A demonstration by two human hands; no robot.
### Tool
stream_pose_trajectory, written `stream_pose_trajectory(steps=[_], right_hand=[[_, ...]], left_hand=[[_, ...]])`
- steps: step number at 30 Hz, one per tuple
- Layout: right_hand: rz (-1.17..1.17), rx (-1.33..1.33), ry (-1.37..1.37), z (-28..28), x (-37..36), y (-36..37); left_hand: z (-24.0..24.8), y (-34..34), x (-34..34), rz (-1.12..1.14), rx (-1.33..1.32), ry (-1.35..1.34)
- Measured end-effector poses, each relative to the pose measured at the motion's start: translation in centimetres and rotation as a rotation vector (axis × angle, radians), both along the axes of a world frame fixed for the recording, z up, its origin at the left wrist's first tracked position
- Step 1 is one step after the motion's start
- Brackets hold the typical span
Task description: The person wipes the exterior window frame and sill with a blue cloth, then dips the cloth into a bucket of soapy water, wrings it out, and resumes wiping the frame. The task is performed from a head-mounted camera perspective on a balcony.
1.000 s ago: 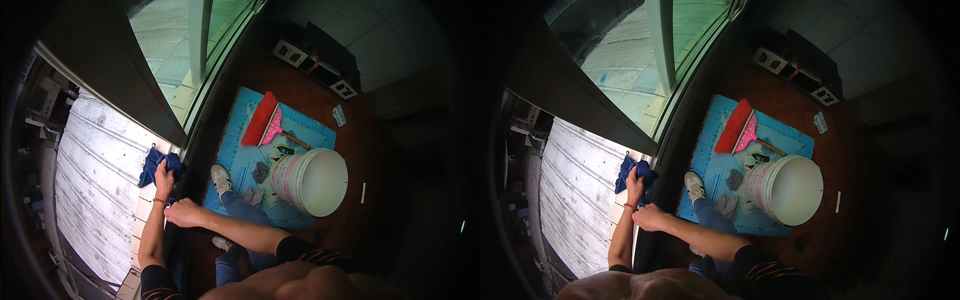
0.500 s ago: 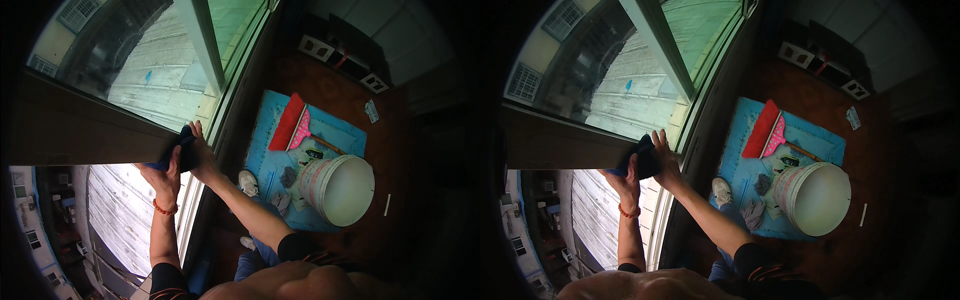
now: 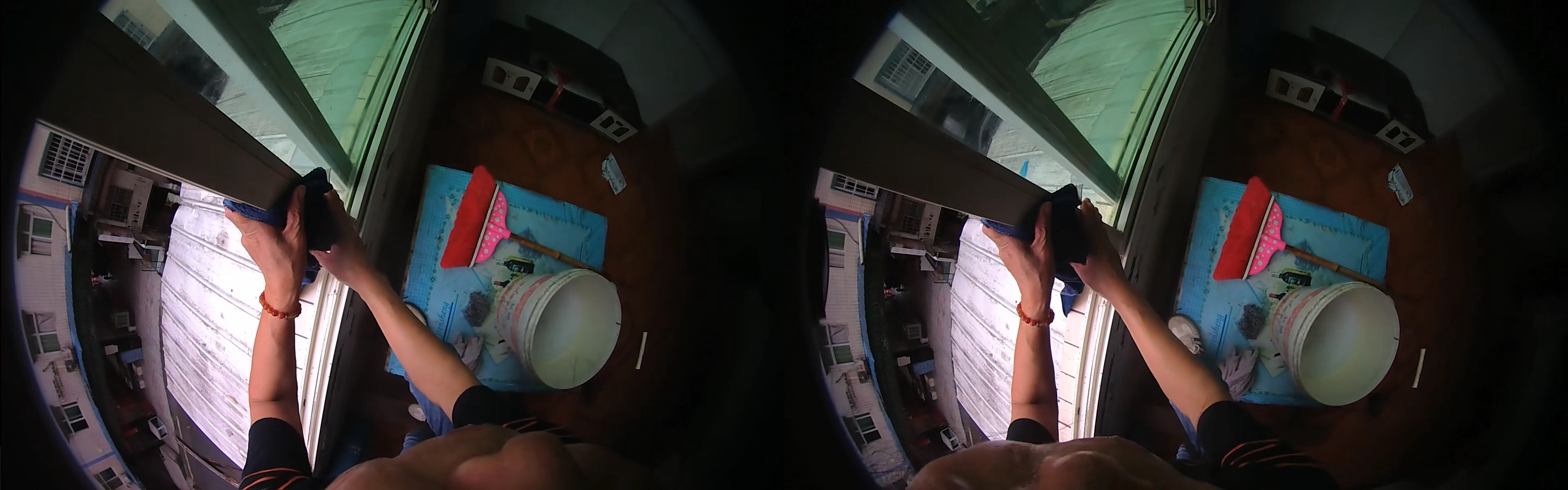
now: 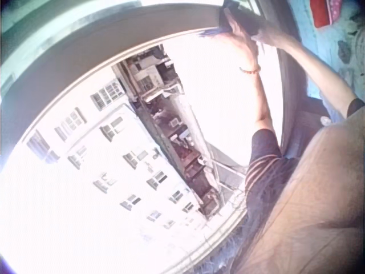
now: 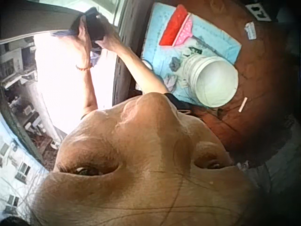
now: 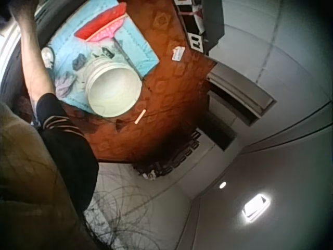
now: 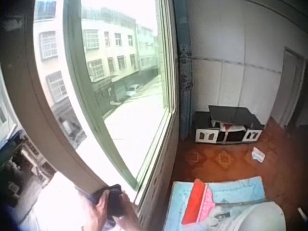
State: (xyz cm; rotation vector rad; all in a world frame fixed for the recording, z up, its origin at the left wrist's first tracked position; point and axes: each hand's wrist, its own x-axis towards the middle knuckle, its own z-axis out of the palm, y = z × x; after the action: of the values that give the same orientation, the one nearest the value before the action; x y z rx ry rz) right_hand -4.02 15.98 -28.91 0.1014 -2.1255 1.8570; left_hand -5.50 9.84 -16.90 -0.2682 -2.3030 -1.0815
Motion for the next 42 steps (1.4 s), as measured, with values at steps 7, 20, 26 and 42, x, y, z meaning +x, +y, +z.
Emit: stream_pose_trajectory(steps=[7, 20, 26, 42], right_hand=[[-0.091, 0.054, -0.017, -0.3, 0.5, 1.3], [0.711, 0.337, -0.454, -0.8, 10.3, -8.3], [1.039, 0.606, -0.315, -0.8, 15.3, -11.6], [0.975, 0.260, -0.585, -3.8, 16.9, -9.6]], left_hand=[[-1.1, 2.3, -3.7, 0.031, -0.107, -0.018], [2.5, -14.1, 1.9, -0.325, 0.424, -0.507], [-3.4, -16.5, 3.1, -0.284, 0.874, -0.840], [-29.2, -1.9, -9.5, -0.268, -0.243, -0.785]])
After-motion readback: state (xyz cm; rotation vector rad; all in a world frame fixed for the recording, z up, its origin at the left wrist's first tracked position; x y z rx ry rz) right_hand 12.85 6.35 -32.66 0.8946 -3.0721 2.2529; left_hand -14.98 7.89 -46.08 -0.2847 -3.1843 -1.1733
